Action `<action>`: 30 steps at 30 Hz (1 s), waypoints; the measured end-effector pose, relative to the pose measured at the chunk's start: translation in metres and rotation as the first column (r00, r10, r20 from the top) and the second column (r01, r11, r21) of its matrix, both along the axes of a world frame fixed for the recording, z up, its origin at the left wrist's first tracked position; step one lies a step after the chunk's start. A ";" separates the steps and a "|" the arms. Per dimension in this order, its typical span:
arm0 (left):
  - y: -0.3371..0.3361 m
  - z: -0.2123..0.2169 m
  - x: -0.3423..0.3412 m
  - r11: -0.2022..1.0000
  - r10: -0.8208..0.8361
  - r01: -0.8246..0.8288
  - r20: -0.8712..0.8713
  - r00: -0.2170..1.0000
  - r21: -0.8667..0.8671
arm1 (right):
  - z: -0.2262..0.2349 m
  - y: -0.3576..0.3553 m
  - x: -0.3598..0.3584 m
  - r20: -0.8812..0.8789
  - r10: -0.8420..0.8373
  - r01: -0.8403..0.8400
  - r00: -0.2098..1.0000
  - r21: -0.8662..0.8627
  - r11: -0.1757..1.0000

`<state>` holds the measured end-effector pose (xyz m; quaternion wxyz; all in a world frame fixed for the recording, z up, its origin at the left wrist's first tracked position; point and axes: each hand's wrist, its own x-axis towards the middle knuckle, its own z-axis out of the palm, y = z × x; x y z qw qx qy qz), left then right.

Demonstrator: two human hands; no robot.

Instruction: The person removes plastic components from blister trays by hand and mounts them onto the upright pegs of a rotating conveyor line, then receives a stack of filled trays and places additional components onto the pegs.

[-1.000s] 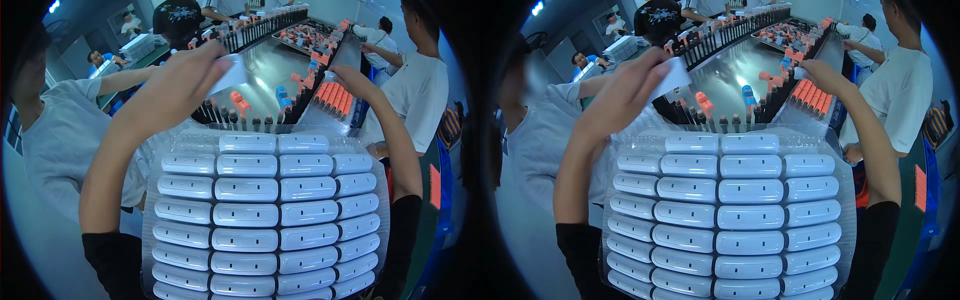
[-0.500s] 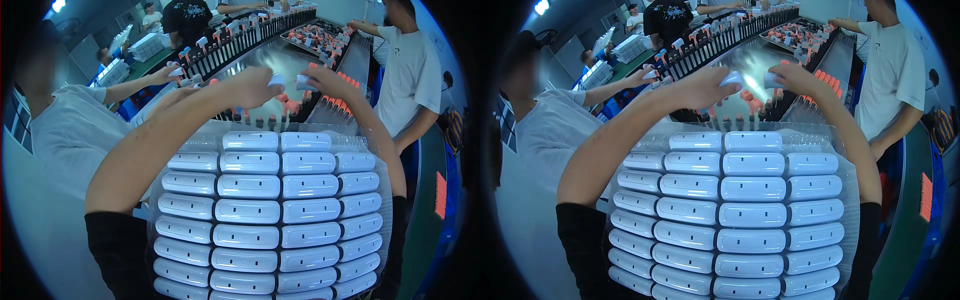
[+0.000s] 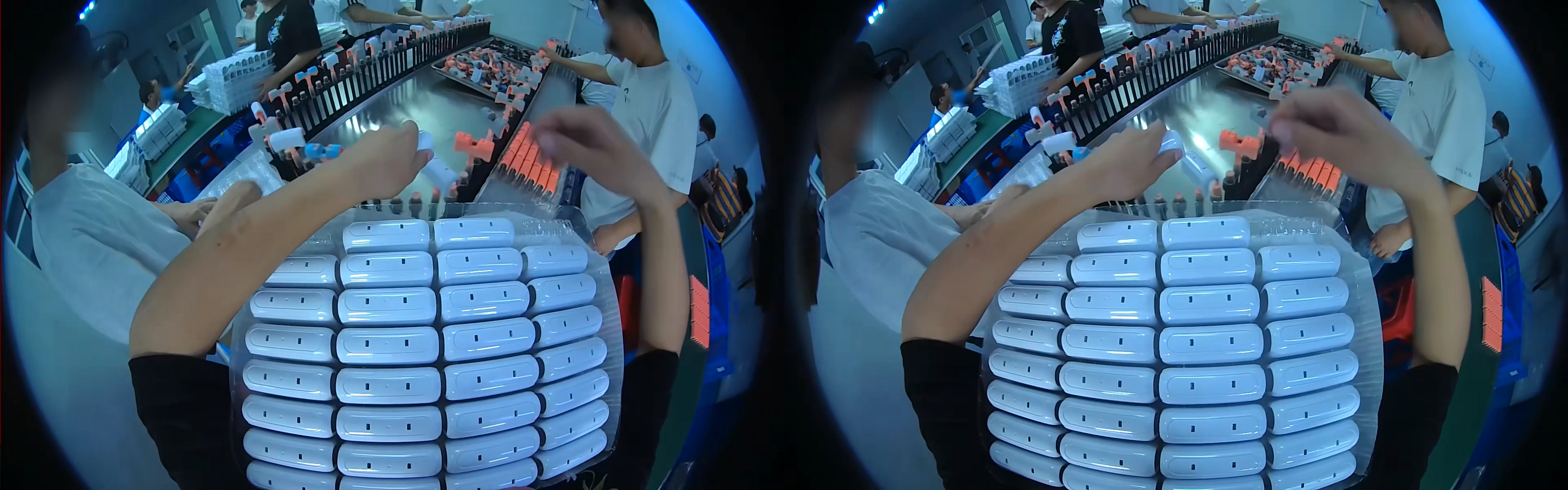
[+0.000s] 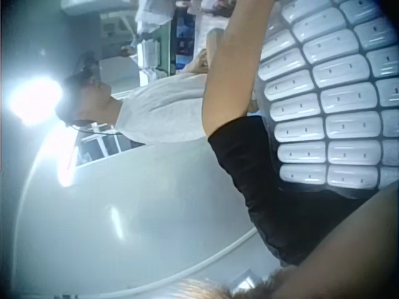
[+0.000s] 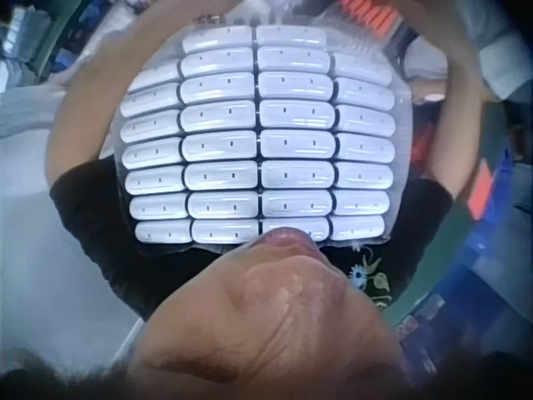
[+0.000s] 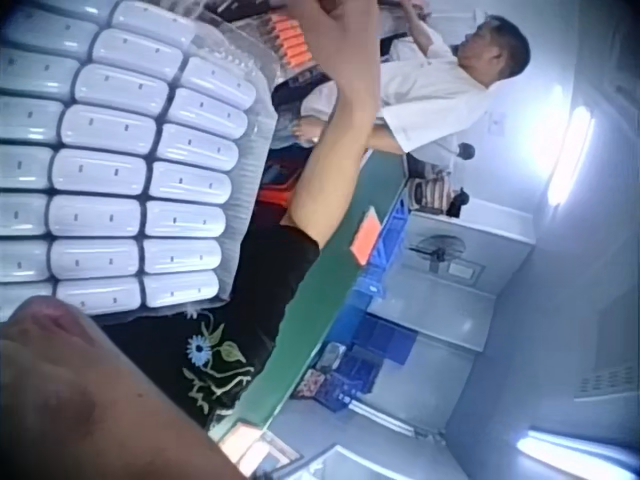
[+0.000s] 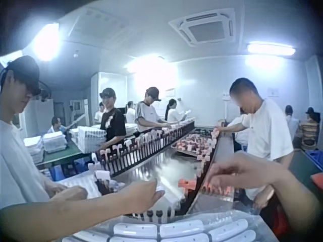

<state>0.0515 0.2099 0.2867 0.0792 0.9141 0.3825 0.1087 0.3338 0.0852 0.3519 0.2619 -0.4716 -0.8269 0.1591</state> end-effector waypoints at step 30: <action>0.030 -0.015 0.005 0.928 -0.369 0.370 -0.281 0.886 -0.052 | -0.061 0.060 0.046 0.471 -0.343 0.130 0.813 0.427 0.895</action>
